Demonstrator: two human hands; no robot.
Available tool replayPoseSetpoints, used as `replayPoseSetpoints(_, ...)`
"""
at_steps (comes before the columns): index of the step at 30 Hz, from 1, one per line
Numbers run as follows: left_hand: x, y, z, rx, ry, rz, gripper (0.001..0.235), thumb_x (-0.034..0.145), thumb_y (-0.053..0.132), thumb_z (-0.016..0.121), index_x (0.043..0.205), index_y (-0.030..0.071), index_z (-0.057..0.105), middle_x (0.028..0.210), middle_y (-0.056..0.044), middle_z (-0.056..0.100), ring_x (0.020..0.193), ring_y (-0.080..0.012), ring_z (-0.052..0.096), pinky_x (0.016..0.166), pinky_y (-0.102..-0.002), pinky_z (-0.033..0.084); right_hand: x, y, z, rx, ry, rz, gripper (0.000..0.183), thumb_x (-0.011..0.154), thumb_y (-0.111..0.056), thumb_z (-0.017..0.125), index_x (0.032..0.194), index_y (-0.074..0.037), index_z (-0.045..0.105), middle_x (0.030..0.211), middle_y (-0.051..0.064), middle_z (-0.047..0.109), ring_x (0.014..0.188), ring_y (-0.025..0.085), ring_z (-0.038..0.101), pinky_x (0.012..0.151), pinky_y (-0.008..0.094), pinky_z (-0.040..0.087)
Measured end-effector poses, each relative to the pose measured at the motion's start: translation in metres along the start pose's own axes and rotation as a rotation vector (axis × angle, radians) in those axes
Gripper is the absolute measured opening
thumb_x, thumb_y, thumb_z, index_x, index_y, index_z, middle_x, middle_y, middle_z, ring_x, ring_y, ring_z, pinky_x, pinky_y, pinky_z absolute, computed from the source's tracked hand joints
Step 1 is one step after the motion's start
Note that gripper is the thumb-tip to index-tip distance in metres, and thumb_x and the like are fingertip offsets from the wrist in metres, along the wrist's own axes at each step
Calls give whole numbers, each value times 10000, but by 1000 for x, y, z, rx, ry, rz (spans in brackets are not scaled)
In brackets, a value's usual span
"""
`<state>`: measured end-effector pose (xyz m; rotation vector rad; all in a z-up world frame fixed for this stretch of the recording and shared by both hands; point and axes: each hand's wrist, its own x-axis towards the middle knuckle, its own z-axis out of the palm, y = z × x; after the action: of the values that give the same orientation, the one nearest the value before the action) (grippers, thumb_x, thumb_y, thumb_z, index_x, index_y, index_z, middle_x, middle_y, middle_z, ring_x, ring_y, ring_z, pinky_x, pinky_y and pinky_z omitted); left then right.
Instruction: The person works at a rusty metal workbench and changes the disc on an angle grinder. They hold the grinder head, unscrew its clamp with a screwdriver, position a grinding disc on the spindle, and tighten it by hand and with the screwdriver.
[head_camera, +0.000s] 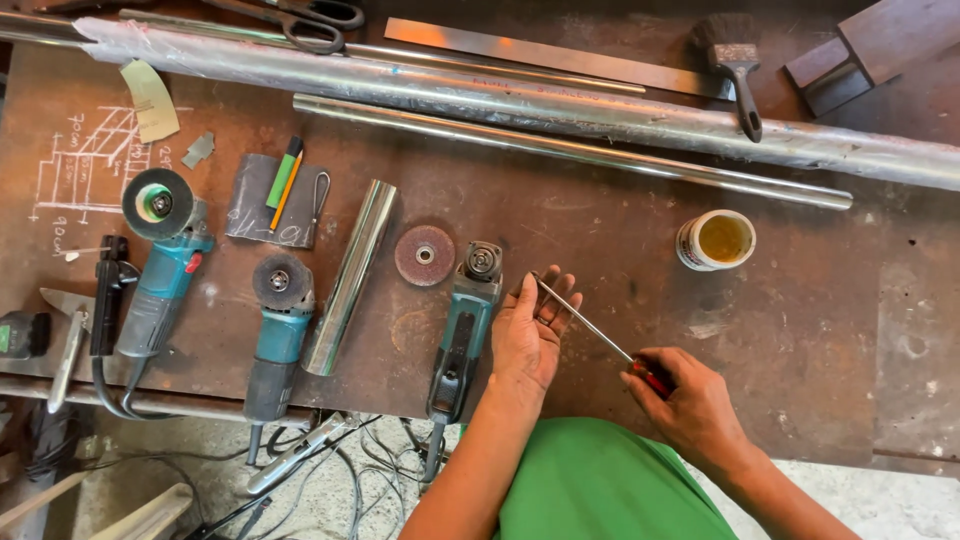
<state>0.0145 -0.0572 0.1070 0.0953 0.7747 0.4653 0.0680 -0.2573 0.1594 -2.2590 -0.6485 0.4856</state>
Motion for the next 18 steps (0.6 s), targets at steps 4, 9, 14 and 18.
replayPoseSetpoints(4,9,0,-14,-88,52,5,220,1004,173,631,1174,42,580,1173,-141,717,1064,-288,715,896,-418,616,-3,-20,-16,29,-23,-148,410,742,-47,772,1136,-31,660,1062,50,666,750,140,681,659,252,574)
replayPoseSetpoints(9,12,-1,-22,-184,171,-30,250,1013,150,627,1159,-45,575,1130,-165,715,1011,-280,717,886,-399,625,7,-45,-23,-217,60,-336,229,797,-52,775,1026,-64,768,1080,39,690,602,121,621,516,258,504)
replayPoseSetpoints(14,25,-1,-41,-249,117,-15,230,1031,126,593,1191,-39,593,1151,-144,712,1051,-278,709,902,-400,613,29,-62,-16,-257,8,-407,233,767,-46,789,996,-52,745,1086,63,685,685,155,683,598,276,564)
replayPoseSetpoints(18,32,3,-53,-295,91,11,201,1042,98,562,1215,5,603,1186,-128,698,1092,-284,694,931,-401,596,48,-81,-8,-291,-39,-485,234,765,-34,776,993,-61,735,1032,59,674,649,179,657,575,299,546)
